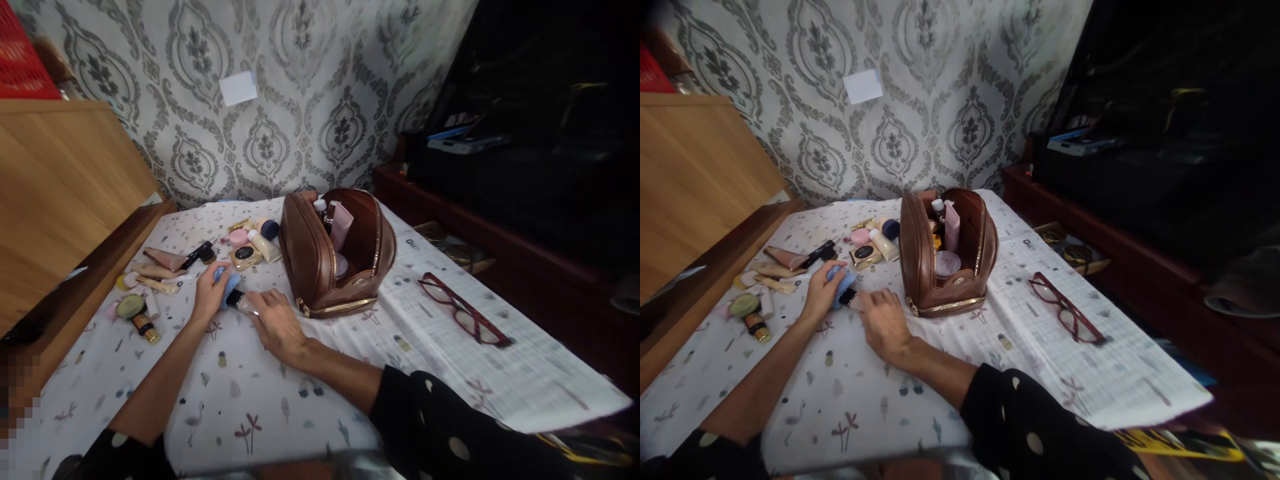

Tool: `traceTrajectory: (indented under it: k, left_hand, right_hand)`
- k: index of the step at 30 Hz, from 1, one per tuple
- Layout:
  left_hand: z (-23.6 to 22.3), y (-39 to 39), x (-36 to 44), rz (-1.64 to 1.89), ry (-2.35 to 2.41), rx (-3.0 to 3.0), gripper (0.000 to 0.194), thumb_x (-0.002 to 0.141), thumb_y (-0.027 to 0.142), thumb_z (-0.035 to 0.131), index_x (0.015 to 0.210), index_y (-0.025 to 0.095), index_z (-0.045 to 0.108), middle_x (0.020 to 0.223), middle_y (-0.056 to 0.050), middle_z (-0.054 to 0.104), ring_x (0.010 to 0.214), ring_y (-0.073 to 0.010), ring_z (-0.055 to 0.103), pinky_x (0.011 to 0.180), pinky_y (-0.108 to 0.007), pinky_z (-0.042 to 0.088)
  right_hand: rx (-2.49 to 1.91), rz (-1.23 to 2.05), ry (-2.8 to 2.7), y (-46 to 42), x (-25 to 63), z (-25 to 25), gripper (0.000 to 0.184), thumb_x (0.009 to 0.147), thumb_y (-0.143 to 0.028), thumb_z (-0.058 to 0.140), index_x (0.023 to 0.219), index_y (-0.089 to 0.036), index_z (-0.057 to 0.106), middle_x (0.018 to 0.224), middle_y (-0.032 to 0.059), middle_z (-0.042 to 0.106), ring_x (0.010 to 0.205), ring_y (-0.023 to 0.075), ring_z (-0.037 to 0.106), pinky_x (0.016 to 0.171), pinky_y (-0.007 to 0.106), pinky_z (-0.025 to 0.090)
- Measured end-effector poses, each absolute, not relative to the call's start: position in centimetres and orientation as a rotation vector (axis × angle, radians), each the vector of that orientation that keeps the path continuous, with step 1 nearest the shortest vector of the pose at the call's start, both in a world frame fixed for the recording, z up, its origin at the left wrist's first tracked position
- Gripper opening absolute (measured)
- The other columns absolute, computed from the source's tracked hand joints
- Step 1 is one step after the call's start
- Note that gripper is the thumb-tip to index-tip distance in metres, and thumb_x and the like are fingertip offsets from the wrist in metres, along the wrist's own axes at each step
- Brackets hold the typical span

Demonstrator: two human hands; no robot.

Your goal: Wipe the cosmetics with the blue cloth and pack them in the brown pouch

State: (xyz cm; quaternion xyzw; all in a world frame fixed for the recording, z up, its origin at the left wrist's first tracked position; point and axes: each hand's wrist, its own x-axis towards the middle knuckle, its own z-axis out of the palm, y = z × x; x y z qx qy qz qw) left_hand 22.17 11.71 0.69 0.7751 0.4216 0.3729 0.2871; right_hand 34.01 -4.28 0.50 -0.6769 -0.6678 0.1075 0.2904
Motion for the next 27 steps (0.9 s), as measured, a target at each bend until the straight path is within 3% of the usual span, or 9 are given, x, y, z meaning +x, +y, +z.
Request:
traceTrajectory:
  k: [4,8,13,17,27]
  left_hand:
    - [1.0,13.8,23.8,0.891,1.097,2.318,0.049,0.082,0.049,0.056,0.118,0.017,0.063,0.118,-0.012,0.065,0.110,-0.0283,0.060,0.095,-0.040,0.046]
    - [1.3,15.5,25.5,0.680,1.115,2.486,0.061,0.080,0.058,0.061,0.126,0.017,0.059,0.121,-0.014,0.065,0.115,-0.0315,0.060,0.099,-0.044,0.045]
    - [1.4,16.4,26.3,0.537,1.191,2.629,0.059,0.083,0.060,0.058,0.124,0.017,0.059,0.118,-0.015,0.067,0.115,-0.0319,0.061,0.095,-0.041,0.047]
    - [2.2,16.1,25.7,0.415,1.302,2.686,0.068,0.080,0.066,0.058,0.128,0.017,0.056,0.121,-0.016,0.065,0.117,-0.0346,0.060,0.094,-0.041,0.047]
    - [4.1,11.1,19.3,0.151,1.663,2.844,0.070,0.083,0.073,0.036,0.120,0.018,0.059,0.112,-0.021,0.063,0.110,-0.0430,0.062,0.078,-0.047,0.051]
  right_hand:
    - [-1.857,0.240,-1.793,-4.0,34.4,0.7,0.035,0.097,-0.017,0.051,0.131,-0.014,0.055,0.118,0.0137,0.065,0.110,0.0282,0.052,0.099,0.042,0.043]
    - [-1.835,0.212,-1.826,-4.0,34.5,0.5,0.028,0.096,-0.015,0.051,0.122,-0.014,0.058,0.115,0.0138,0.065,0.109,0.0269,0.052,0.099,0.041,0.043]
    - [-1.838,0.189,-1.829,-4.0,34.5,0.3,0.034,0.091,-0.011,0.054,0.125,-0.014,0.056,0.117,0.0133,0.063,0.109,0.0263,0.052,0.098,0.040,0.043]
    - [-1.844,0.189,-1.829,-3.9,34.4,0.2,0.035,0.091,-0.010,0.052,0.125,-0.014,0.056,0.118,0.0135,0.062,0.109,0.0267,0.052,0.095,0.041,0.045]
    - [-1.867,0.202,-1.769,-4.0,34.4,0.3,0.040,0.090,-0.008,0.050,0.129,-0.014,0.054,0.119,0.0139,0.063,0.109,0.0277,0.052,0.098,0.042,0.045]
